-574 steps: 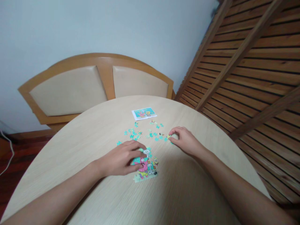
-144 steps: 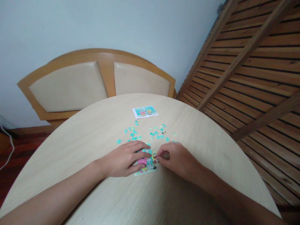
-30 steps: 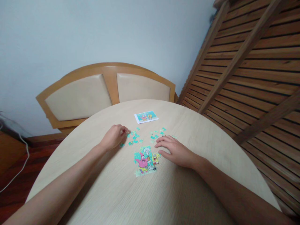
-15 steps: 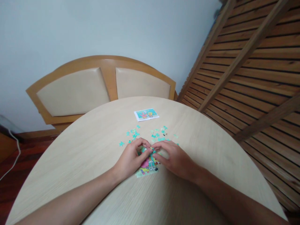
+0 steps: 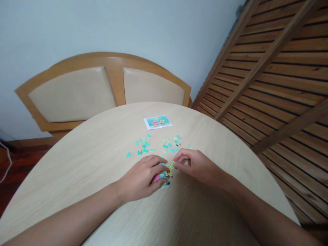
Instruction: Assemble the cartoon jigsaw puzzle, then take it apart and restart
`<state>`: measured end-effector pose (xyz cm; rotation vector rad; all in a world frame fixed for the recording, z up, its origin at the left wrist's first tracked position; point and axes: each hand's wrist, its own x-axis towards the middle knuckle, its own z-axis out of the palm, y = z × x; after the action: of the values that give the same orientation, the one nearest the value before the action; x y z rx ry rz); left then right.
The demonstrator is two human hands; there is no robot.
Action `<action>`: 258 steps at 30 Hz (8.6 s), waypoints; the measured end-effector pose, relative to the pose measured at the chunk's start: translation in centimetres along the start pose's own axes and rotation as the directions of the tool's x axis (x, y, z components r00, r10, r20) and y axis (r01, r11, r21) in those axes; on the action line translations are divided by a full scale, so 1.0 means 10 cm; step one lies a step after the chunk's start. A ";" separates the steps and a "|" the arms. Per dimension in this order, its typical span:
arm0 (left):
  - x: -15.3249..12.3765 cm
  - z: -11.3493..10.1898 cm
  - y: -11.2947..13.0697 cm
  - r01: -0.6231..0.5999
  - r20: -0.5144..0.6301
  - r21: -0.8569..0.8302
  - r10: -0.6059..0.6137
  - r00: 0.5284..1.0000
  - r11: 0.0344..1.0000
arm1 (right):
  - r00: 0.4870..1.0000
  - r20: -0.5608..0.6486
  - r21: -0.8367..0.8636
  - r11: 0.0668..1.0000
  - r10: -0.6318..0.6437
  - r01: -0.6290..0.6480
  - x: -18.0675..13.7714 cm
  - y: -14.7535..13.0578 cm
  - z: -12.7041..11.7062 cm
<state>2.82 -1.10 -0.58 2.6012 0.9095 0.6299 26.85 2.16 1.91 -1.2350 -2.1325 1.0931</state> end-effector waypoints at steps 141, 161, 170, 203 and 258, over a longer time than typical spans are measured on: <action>-0.11 -0.38 -0.34 0.464 -0.066 -0.178 -0.481 0.874 0.868 | 0.910 0.170 -0.433 0.801 -0.377 0.413 0.02 0.02 0.05; -0.15 -0.52 -0.01 0.440 0.229 -0.178 -0.398 0.889 0.880 | 0.967 -0.075 -0.017 0.970 -0.244 0.243 -0.02 -0.13 0.29; -0.22 -0.64 -0.03 0.388 0.395 0.133 -0.408 0.823 0.912 | 0.954 -0.045 -0.174 0.943 -0.296 0.284 -0.02 -0.12 0.26; -0.19 -0.62 0.05 0.379 0.392 0.129 -0.398 0.829 0.917 | 0.965 -0.014 -0.242 0.937 -0.263 0.252 0.01 -0.09 0.19; -0.11 -0.15 0.09 -0.103 0.183 0.102 0.084 0.980 0.989 | 0.995 0.096 -0.149 0.989 0.024 -0.010 0.00 -0.02 -0.05</action>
<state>1.73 -2.31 0.78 2.7593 0.7907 0.3711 27.09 2.25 2.39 -1.2924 -2.3173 1.0369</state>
